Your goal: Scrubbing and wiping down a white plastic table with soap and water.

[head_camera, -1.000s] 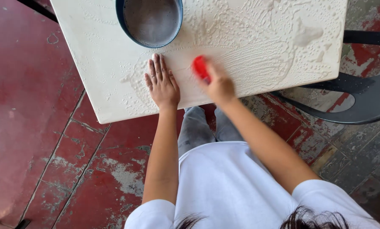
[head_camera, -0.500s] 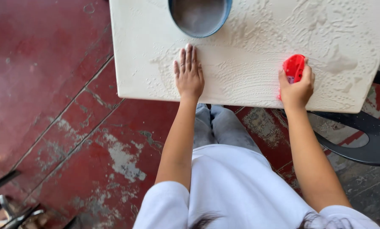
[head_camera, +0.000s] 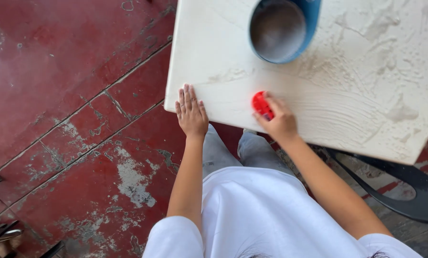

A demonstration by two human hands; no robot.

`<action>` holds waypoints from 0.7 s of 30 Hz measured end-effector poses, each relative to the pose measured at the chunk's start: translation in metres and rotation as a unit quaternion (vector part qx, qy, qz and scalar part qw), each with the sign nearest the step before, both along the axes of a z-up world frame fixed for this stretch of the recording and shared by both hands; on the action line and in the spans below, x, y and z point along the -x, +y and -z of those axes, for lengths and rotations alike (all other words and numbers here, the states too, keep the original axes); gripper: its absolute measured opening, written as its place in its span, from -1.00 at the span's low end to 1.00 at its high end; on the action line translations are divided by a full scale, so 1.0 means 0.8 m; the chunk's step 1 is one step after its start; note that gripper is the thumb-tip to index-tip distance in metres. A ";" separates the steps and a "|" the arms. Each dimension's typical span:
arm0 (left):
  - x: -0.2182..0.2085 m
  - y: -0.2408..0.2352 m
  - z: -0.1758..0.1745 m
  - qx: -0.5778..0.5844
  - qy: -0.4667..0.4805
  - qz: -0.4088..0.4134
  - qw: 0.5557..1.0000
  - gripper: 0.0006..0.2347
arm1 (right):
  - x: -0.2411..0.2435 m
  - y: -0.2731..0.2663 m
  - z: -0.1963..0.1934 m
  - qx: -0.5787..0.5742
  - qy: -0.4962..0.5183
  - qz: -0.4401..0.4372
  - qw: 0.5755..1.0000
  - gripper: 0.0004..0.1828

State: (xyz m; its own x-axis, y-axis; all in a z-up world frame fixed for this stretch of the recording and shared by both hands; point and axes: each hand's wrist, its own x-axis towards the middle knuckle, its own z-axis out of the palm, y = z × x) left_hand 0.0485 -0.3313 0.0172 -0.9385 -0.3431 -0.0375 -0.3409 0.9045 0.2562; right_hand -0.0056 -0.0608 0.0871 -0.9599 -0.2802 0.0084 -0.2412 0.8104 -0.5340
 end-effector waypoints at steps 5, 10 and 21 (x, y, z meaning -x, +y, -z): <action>0.025 -0.087 -0.007 -0.053 0.092 -0.054 0.993 -0.54 | -0.014 -0.194 0.007 0.035 -0.013 -0.069 0.997 -0.26; 0.079 -0.150 0.014 -0.340 -0.052 -0.199 0.918 -0.60 | 0.050 -0.334 0.050 -0.018 -0.043 -0.002 0.999 -0.13; 0.105 -0.163 0.028 -0.518 -0.034 -0.146 0.842 -0.57 | 0.017 -0.327 0.017 -0.065 -0.086 0.044 0.993 -0.12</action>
State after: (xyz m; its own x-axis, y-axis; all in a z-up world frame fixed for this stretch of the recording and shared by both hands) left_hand -0.0352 -0.4613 -0.0054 -0.8030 -0.3094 -0.5094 -0.5566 0.0834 0.8266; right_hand -0.0191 -0.3225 0.0735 -0.9649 -0.1826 -0.1887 -0.0804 0.8895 -0.4498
